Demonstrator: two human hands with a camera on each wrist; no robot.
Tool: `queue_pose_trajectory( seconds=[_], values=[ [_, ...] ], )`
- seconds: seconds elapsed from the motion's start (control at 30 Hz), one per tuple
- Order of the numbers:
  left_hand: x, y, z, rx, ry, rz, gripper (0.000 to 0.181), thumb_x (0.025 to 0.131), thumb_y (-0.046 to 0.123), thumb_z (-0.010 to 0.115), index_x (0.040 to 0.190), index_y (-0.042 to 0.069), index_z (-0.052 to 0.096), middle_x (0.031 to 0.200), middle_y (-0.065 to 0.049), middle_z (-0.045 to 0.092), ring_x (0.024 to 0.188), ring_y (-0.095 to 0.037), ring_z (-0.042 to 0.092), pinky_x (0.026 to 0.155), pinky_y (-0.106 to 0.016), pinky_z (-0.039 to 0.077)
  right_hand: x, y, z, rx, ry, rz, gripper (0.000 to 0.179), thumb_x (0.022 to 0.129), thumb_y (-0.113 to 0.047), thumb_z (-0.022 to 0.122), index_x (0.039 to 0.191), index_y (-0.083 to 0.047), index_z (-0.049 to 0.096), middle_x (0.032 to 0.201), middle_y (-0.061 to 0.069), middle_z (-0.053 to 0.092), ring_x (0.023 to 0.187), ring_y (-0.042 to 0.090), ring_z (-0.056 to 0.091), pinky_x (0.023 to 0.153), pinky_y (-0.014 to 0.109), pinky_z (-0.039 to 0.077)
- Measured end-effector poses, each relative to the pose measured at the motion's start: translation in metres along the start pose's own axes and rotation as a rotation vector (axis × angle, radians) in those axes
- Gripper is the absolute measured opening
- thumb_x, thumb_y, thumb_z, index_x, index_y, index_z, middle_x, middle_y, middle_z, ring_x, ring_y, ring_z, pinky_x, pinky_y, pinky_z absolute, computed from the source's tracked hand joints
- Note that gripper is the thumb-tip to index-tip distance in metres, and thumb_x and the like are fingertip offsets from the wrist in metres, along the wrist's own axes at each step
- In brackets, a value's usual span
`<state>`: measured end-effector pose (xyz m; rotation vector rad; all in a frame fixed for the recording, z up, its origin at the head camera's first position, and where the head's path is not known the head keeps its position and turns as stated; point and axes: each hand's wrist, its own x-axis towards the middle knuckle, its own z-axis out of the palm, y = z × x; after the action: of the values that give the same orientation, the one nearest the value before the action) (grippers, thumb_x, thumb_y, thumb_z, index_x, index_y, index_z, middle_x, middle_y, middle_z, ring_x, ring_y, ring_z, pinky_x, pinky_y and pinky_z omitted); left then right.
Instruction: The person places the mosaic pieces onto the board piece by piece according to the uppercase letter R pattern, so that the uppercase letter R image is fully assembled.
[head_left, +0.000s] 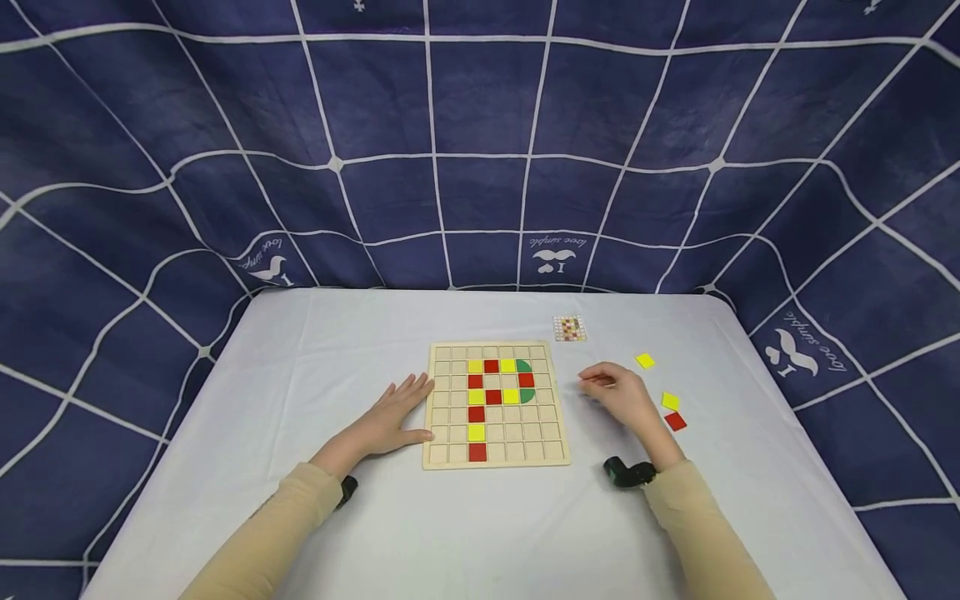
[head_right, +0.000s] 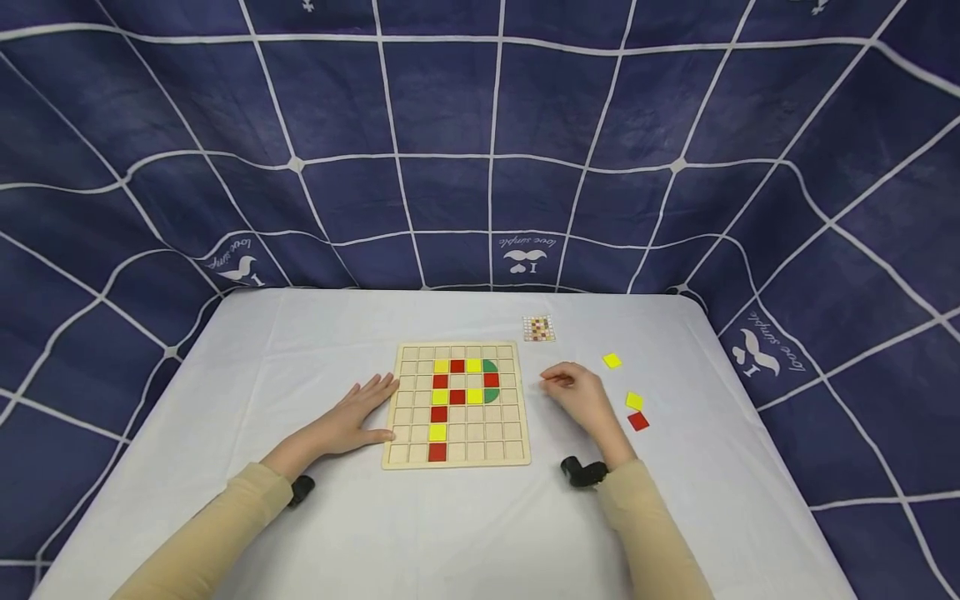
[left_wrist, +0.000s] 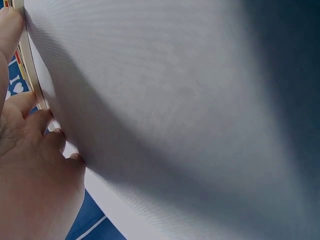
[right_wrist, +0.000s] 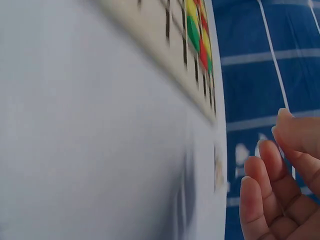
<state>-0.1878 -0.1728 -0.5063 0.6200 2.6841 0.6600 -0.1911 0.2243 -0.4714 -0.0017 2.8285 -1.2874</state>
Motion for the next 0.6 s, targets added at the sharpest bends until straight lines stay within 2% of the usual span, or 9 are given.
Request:
queue_pose_trajectory(
  seconds=[0.13,0.27,0.33,0.43,0.6],
  values=[
    [0.001,0.000,0.001,0.003,-0.001,-0.007,0.094,0.085,0.049,0.072,0.157,0.010,0.025,0.165,-0.012,0.018,0.154,-0.033,0.009,0.124,-0.056,0.007,-0.002,0.030,-0.034,-0.012,0.071,0.081,0.025,0.094,-0.018,0.067,0.113,-0.002,0.070,0.106,0.016,0.072,0.081,0.006,0.063,0.066,0.017,0.053],
    [0.001,0.000,0.001,0.002,-0.003,-0.017,0.095,0.085,0.048,0.072,0.157,0.010,0.025,0.165,-0.011,0.018,0.154,-0.033,0.009,0.125,-0.055,0.007,-0.007,0.052,-0.058,-0.045,0.095,0.144,0.033,0.095,-0.025,0.066,0.118,-0.001,0.067,0.110,0.018,0.070,0.080,0.001,0.058,0.065,0.016,0.051],
    [0.001,0.000,0.001,0.000,-0.004,-0.018,0.095,0.085,0.048,0.072,0.157,0.010,0.025,0.165,-0.011,0.018,0.154,-0.033,0.009,0.124,-0.055,0.007,-0.009,0.060,-0.065,-0.067,0.097,0.177,0.037,0.095,-0.028,0.066,0.121,-0.001,0.066,0.112,0.019,0.068,0.083,0.004,0.059,0.066,0.016,0.050],
    [0.001,0.001,0.001,-0.004,-0.005,-0.016,0.094,0.085,0.047,0.073,0.157,0.010,0.024,0.165,-0.012,0.017,0.154,-0.033,0.008,0.124,-0.056,0.006,-0.012,0.070,-0.071,-0.088,0.090,0.223,0.041,0.095,-0.029,0.066,0.123,0.000,0.063,0.117,0.021,0.066,0.093,0.017,0.061,0.070,0.018,0.047],
    [0.001,0.001,0.001,-0.003,-0.003,-0.016,0.094,0.085,0.047,0.073,0.157,0.010,0.025,0.165,-0.011,0.018,0.154,-0.033,0.008,0.124,-0.055,0.007,-0.014,0.080,-0.073,-0.112,0.062,0.301,0.046,0.093,-0.026,0.068,0.127,0.002,0.058,0.123,0.027,0.058,0.103,0.032,0.055,0.075,0.028,0.045]
  ],
)
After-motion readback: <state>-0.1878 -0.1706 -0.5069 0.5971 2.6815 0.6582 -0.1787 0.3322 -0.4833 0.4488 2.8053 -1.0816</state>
